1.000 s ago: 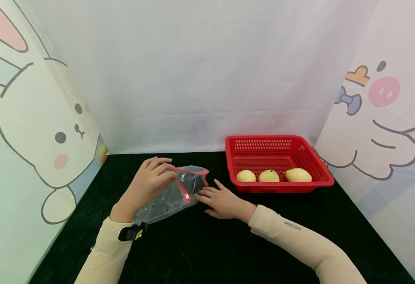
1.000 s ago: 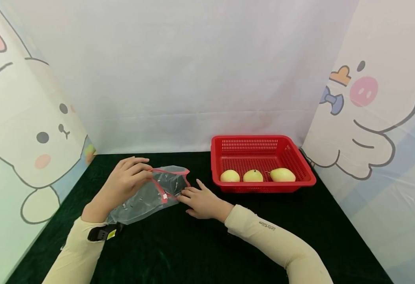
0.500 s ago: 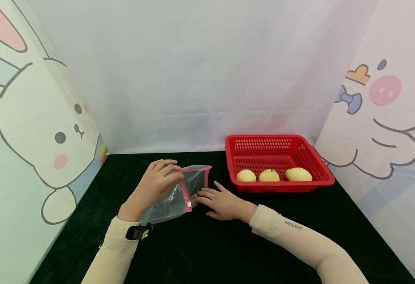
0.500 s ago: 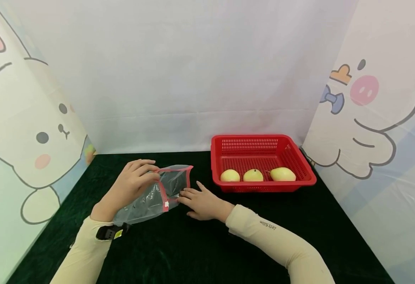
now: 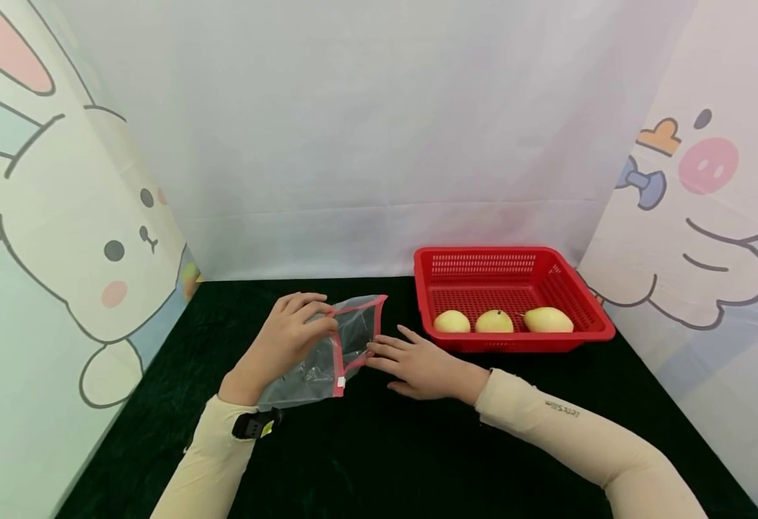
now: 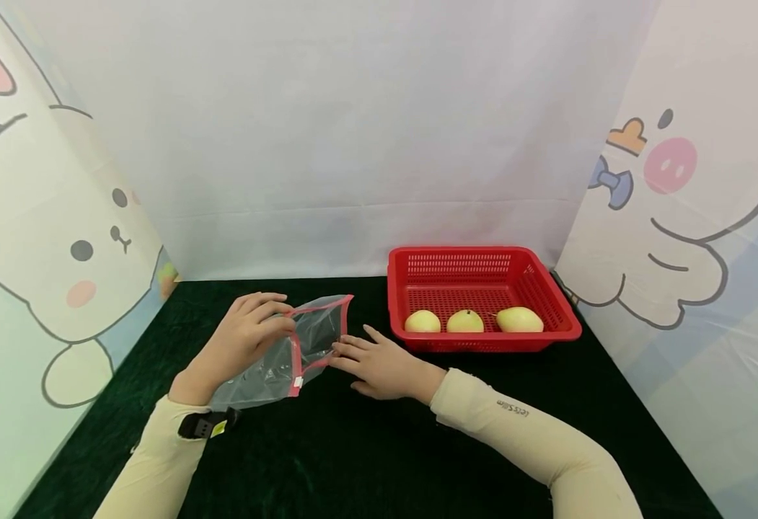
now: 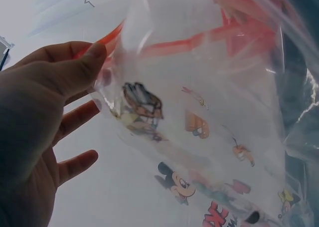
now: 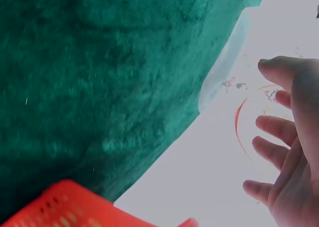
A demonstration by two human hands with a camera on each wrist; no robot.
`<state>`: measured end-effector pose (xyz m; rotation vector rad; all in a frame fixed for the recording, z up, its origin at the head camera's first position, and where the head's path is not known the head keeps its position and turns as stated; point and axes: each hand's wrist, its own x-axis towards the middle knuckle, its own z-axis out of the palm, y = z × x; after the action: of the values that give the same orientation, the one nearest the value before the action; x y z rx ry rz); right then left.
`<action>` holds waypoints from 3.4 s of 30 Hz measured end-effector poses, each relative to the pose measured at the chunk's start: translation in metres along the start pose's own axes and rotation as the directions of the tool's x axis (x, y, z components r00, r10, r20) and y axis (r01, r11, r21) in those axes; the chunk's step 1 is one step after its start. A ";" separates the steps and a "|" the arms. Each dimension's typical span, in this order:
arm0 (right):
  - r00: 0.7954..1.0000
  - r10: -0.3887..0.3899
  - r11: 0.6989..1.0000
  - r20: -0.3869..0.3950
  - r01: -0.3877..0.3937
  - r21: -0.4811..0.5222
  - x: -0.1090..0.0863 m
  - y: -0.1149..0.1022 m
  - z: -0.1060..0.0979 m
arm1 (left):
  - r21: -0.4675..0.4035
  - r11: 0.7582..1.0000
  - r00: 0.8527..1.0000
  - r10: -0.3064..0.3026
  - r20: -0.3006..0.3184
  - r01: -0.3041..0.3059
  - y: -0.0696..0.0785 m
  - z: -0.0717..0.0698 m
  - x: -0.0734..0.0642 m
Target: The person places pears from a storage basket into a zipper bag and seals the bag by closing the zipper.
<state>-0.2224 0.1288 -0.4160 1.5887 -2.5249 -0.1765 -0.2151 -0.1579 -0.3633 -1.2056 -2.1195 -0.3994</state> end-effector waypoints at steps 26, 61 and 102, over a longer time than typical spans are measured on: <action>0.977 0.180 0.981 -0.114 -0.187 -0.058 -0.070 0.096 -0.037 | -0.016 1.000 0.999 0.017 -0.034 -0.018 0.000 0.005 0.000; 0.693 0.629 0.740 0.352 -0.673 0.003 -0.186 0.184 0.010 | -0.005 1.000 0.999 -0.004 -0.034 0.004 0.002 0.006 -0.001; 0.696 0.659 0.699 0.286 -0.706 0.108 -0.180 0.190 0.009 | 0.011 1.000 0.999 -0.014 -0.031 0.014 0.005 0.006 -0.002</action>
<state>-0.3154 0.3737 -0.4024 0.5617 -3.2118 0.0105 -0.2121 -0.1536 -0.3693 -1.1714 -2.1025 -0.4094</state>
